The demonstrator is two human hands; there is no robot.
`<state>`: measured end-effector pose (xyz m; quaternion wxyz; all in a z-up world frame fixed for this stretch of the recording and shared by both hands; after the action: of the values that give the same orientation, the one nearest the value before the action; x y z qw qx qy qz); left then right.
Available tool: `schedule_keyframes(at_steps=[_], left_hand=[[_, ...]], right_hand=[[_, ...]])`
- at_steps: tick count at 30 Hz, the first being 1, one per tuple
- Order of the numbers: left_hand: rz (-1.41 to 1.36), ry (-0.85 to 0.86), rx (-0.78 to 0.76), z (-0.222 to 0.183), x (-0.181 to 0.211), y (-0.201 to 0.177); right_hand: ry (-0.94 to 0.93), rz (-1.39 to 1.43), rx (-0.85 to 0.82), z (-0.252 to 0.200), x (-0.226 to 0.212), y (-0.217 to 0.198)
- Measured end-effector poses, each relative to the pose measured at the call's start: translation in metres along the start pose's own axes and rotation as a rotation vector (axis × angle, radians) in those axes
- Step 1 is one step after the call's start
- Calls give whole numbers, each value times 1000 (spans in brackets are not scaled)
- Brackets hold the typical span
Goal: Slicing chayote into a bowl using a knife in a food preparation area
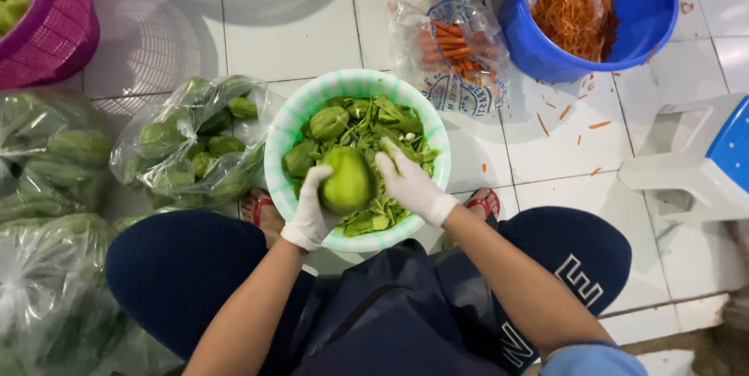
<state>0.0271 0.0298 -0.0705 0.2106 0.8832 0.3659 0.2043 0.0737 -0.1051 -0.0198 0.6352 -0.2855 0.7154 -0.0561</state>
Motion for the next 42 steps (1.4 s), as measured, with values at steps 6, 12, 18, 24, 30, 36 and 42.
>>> schedule_keyframes(at_steps=[6,12,18,24,30,36,42], left_hand=[[-245,72,-2,2,19,6],[-281,51,101,-26,18,35],[-419,7,46,-49,15,58],[-407,63,50,-33,8,55],[-322,9,28,-31,-3,64],[-310,-14,-48,-11,-6,57],[-154,-21,-65,-13,-8,55]], right_hand=[[-158,-256,-276,-44,-61,17],[-242,-532,-207,-41,-43,17],[-270,-604,-185,-41,-38,17],[-315,-566,-102,-40,-36,5],[-302,-601,-17,-35,-23,2],[-291,-570,13,-26,4,6],[-180,-309,-62,-27,-17,-23]])
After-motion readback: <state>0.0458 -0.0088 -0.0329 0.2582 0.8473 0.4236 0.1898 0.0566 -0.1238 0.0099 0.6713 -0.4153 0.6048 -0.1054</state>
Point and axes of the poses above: each hand's wrist, its own z-axis towards the middle knuckle, its own y-axis out of the palm, x = y × z, the point moved 8 cm from there along z, towards the middle knuckle, and after that the axes turned 11 degrees about -y, right-handed, at the moved point
